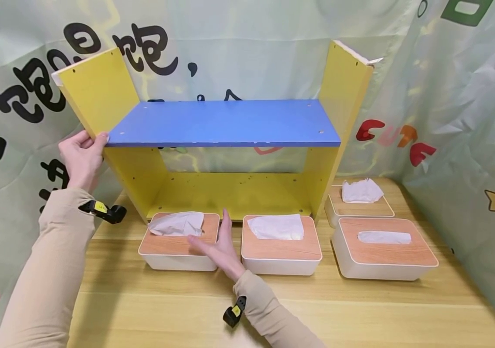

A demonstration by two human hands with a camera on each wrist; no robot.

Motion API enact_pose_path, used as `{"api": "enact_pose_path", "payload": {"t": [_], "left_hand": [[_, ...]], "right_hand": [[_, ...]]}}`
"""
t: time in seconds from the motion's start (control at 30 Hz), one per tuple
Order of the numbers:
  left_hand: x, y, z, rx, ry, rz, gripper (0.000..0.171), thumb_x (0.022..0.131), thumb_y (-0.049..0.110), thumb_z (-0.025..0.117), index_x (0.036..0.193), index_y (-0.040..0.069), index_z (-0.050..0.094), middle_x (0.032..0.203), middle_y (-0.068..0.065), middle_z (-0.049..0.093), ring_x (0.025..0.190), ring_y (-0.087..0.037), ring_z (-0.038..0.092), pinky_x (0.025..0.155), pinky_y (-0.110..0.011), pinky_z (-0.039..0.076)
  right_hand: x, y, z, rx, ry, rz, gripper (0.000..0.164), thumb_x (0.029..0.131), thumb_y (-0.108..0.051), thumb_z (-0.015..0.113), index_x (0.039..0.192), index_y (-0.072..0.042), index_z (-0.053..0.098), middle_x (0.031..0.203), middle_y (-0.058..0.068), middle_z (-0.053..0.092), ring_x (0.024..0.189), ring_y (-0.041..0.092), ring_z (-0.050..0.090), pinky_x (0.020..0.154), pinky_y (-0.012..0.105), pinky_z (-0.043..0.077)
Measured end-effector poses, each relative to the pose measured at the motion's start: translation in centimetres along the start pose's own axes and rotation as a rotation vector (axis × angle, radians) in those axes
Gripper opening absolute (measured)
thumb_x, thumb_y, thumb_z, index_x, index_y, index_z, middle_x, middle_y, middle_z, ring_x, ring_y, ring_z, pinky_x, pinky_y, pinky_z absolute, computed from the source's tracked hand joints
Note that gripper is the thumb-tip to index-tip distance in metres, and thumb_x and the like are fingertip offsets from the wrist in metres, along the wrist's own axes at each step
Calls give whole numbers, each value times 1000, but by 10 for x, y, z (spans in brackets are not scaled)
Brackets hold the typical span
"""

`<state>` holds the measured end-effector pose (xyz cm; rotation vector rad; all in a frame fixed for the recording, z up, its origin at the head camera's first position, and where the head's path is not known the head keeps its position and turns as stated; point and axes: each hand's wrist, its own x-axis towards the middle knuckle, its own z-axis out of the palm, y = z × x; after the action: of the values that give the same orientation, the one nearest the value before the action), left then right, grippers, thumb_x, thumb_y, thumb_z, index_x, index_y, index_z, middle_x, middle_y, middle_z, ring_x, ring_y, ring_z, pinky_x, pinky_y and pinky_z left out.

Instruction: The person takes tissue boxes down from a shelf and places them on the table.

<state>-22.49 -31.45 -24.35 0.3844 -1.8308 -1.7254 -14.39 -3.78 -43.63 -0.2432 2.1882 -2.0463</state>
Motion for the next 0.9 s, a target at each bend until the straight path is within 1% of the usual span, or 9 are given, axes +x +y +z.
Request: {"api": "enact_pose_path", "payload": {"t": [0.1, 0.3, 0.5, 0.53, 0.73, 0.9], "left_hand": [[0, 0, 0, 8, -2, -6, 46, 89, 14, 74, 133, 4, 64, 64, 27, 66, 71, 8, 66, 72, -5, 51], [1, 0, 0, -6, -7, -14, 47, 89, 13, 74, 134, 3, 63, 64, 27, 66, 70, 8, 67, 71, -5, 52], [1, 0, -1, -15, -10, -21, 48, 89, 13, 74, 135, 3, 63, 64, 26, 67, 70, 8, 67, 69, -5, 52], [1, 0, -1, -17, -10, -21, 48, 89, 13, 74, 135, 3, 63, 64, 26, 67, 69, 8, 67, 68, -5, 52], [1, -1, 0, -26, -13, -19, 48, 89, 12, 74, 134, 2, 62, 64, 26, 68, 68, 8, 67, 67, -5, 51], [1, 0, 0, -32, -12, -15, 47, 89, 12, 74, 134, 1, 63, 64, 26, 68, 68, 8, 67, 67, -5, 52]], "right_hand": [[-1, -5, -1, -7, 0, -4, 118, 80, -54, 77, 163, -26, -2, 172, 8, -4, 158, 34, 6, 124, 64, 13], [-3, -16, -5, -11, -9, -25, 101, 90, -48, 66, 163, -22, 1, 171, 9, -1, 158, 34, 7, 125, 62, 14], [-5, -25, -8, -13, -22, -47, 90, 95, -45, 56, 163, -20, 4, 172, 6, 1, 158, 30, 8, 127, 58, 12], [-6, -26, -8, -4, -23, -60, 88, 95, -44, 55, 163, -18, 5, 171, 7, 3, 158, 31, 8, 127, 58, 12], [-10, -35, -12, 42, -39, -102, 71, 100, -36, 46, 160, -15, 16, 170, 10, 13, 157, 33, 13, 126, 60, 13], [-16, -43, -20, 84, -77, -103, 57, 105, -32, 39, 158, -16, 26, 168, 10, 21, 155, 35, 19, 126, 59, 16]]}}
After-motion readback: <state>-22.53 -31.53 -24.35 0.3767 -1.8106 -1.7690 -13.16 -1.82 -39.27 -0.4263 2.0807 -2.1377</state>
